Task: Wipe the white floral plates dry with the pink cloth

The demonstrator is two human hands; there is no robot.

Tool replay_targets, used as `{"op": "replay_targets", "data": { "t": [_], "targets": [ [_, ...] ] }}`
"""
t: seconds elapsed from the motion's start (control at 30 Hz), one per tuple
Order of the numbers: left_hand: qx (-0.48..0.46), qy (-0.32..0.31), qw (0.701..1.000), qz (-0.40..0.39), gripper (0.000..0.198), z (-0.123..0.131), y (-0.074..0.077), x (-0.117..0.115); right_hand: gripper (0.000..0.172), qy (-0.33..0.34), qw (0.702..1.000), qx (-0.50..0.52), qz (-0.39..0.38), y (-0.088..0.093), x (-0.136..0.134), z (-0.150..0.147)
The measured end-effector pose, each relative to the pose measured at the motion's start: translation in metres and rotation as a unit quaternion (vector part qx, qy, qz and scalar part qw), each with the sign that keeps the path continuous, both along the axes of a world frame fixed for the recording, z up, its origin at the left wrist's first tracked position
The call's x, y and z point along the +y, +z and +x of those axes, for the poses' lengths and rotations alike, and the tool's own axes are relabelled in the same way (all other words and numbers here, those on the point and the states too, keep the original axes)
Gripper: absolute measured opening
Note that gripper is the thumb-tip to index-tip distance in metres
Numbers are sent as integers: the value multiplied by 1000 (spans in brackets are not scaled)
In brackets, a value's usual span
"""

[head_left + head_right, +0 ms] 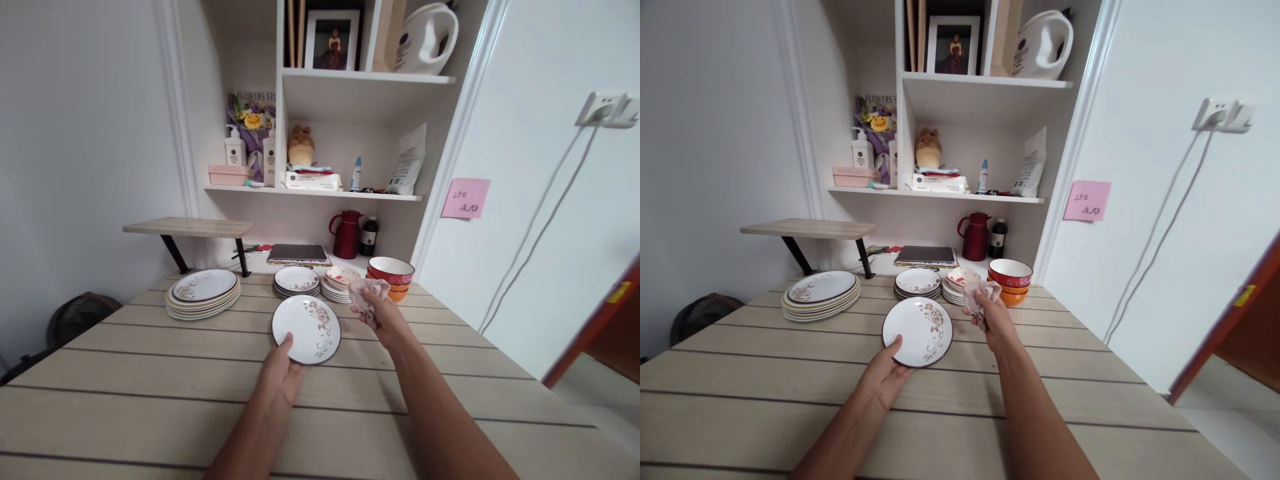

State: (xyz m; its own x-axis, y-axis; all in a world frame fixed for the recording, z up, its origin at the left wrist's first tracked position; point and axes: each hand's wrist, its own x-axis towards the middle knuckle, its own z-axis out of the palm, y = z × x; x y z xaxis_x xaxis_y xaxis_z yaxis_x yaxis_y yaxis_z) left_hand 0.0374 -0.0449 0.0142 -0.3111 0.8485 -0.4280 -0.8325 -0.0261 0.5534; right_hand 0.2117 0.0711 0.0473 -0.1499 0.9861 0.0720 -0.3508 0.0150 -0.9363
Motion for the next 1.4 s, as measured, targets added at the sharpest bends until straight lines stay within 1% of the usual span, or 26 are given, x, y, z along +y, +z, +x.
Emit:
{"op": "replay_targets", "data": {
  "t": [0.07,0.13,0.17,0.23,0.27,0.37,0.43,0.5,0.57,0.6,0.63,0.67,0.73,0.8,0.9,0.97,1.0,1.03,1.07,1.1,1.13,1.17,1.2,1.23,1.3,1.4],
  "targets": [
    [-4,-4,1000,-5,39,0,1,-1,23,8,999,33,14,4,-2,-3],
    [-12,0,1000,-11,38,-1,0,0,26,50,998,38,11,7,-7,-9],
    [-16,2,1000,-13,38,-1,0,0,30,77,997,31,5,8,-10,-12],
    [-20,1,1000,-13,38,-2,-1,1,39,127,992,-1,-13,9,-16,-17],
    [-21,-5,1000,-9,38,-2,-1,2,41,146,989,-23,-21,9,-19,-19],
    [-17,-29,999,-4,36,-3,-1,2,34,189,979,-72,-34,6,-25,-24],
    [-6,-45,999,-1,36,-2,0,1,32,221,971,-94,-22,2,-29,-26],
    [7,-62,998,7,36,-1,1,0,38,258,957,-135,2,-3,-31,-30],
    [13,-77,997,18,37,0,3,0,46,279,936,-209,45,-8,-31,-36],
    [14,-80,996,21,38,1,4,0,49,273,924,-258,79,-10,-31,-39],
    [14,-81,996,22,39,1,4,0,49,251,909,-309,121,-13,-30,-43],
    [14,-83,996,24,39,2,4,0,47,216,893,-358,166,-15,-28,-46],
    [18,-86,996,27,40,2,4,0,42,121,863,-428,239,-19,-23,-49],
    [25,-90,995,30,42,2,4,0,46,39,851,-450,267,-20,-18,-47],
    [32,-90,995,25,47,2,4,0,46,-20,849,-457,266,-13,-14,-35],
    [33,-88,995,21,49,2,4,0,43,-8,848,-460,261,-3,-16,-25],
    [34,-87,995,21,50,2,4,0,41,24,851,-454,263,2,-19,-22],
    [36,-87,995,21,50,2,3,1,40,83,853,-441,265,6,-23,-19],
    [38,-87,995,21,50,2,3,1,39,152,848,-428,273,10,-28,-17],
    [40,-87,995,21,49,2,3,0,39,215,831,-425,287,13,-33,-18],
    [43,-88,995,22,49,2,3,0,39,262,808,-432,302,15,-37,-19],
    [44,-88,995,23,48,2,3,0,41,290,786,-447,314,15,-41,-22],
    [46,-88,995,22,48,2,3,0,43,296,768,-469,320,14,-44,-25],
    [46,-87,995,23,48,2,3,0,43,286,759,-492,317,12,-46,-29],
    [48,-85,995,21,47,2,3,0,40,242,758,-528,295,7,-44,-34],
    [49,-82,995,17,45,1,1,0,38,161,758,-569,276,-2,-34,-35]
  ]
}}
